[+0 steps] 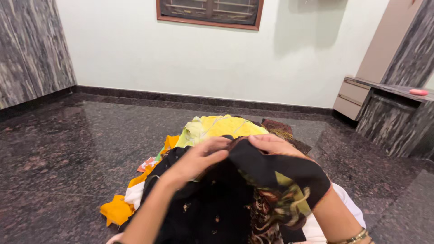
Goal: The person sits on the floor and folds a black patterned garment by hand. They repeatedly unfold and refold the item, aligning edges and smoothing the fabric, but do not complete the folding process within the clip.
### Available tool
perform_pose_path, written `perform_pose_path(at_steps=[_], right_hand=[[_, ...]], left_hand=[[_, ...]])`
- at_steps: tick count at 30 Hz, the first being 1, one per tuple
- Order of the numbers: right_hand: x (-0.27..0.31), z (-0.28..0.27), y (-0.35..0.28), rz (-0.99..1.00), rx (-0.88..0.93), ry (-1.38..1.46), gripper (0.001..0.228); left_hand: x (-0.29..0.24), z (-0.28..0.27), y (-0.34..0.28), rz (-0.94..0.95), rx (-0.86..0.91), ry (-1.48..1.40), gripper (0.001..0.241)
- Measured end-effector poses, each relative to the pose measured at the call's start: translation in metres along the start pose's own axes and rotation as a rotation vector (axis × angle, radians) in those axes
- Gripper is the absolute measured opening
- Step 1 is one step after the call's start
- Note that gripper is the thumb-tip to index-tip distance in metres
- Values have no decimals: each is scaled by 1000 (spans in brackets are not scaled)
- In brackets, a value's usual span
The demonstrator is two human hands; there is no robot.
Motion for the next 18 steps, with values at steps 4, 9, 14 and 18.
perform_pose_path(at_steps=[4,9,14,18], right_hand=[[-7,-8,16,27,-33,-161,31],[12,-19,5,-324,-353,-573,30],[-18,-1,-10,-155,-131,-588,29],[-35,-3,-17,-91,-137,-505,53]], left_hand=[[-14,42,9,36,39,-87,27],[-19,37,20,-16,-122,-173,23],[-15,29,26,-29,-128,-234,31],[-18,12,27,-58,-187,-293,34]])
Point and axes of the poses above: each hand's wrist, its own y-axis towards the middle knuckle, its own z-axis out of the palm, x = y × z, the point moved 3 cm from there along y, towards the middle knuckle, and after that the axes turned 5 degrees about y, right-handed, at the moved point
